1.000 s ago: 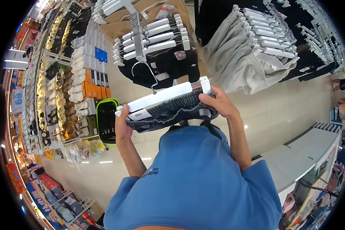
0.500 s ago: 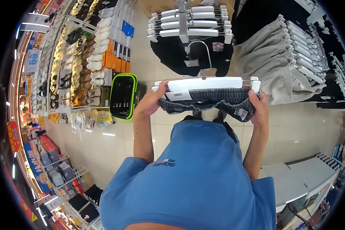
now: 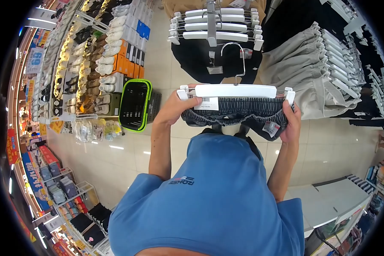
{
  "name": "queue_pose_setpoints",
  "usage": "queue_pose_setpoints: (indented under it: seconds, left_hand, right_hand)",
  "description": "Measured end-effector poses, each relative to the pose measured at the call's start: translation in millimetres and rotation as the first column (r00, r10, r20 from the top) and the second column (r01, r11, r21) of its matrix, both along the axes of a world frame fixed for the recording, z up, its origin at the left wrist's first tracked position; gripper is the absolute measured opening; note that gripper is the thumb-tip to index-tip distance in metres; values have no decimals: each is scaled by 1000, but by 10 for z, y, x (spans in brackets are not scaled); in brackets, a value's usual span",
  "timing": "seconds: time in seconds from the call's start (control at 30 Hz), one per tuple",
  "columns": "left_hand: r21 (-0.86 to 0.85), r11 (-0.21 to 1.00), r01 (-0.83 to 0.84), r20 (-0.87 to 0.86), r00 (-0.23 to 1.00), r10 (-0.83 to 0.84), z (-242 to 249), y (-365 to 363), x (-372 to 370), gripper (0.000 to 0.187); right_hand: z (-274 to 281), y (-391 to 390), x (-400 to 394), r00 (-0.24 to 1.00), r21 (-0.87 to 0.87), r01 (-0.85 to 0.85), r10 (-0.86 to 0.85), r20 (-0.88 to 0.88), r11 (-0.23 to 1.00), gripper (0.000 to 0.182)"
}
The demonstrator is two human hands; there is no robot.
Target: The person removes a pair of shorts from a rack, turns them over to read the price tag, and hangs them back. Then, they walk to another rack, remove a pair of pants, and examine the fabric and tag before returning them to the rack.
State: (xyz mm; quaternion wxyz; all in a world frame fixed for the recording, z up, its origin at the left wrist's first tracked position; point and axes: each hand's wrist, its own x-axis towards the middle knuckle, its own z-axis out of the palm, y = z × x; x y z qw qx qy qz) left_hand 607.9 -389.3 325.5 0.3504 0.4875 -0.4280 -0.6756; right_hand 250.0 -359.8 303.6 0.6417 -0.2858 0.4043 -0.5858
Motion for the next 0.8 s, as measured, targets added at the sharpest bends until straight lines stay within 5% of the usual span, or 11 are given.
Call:
queue_pose_setpoints:
  seconds: [0.5, 0.8]
  left_hand:
    - [-27, 986, 164, -78, 983, -166, -31, -42, 305, 60]
    - [29, 996, 81, 15, 997, -81, 23, -149, 288, 60]
  right_hand:
    - [-64, 90, 289, 994, -3, 87, -87, 73, 996, 29]
    - [-124, 150, 321, 979, 19, 203, -203, 16, 979, 28]
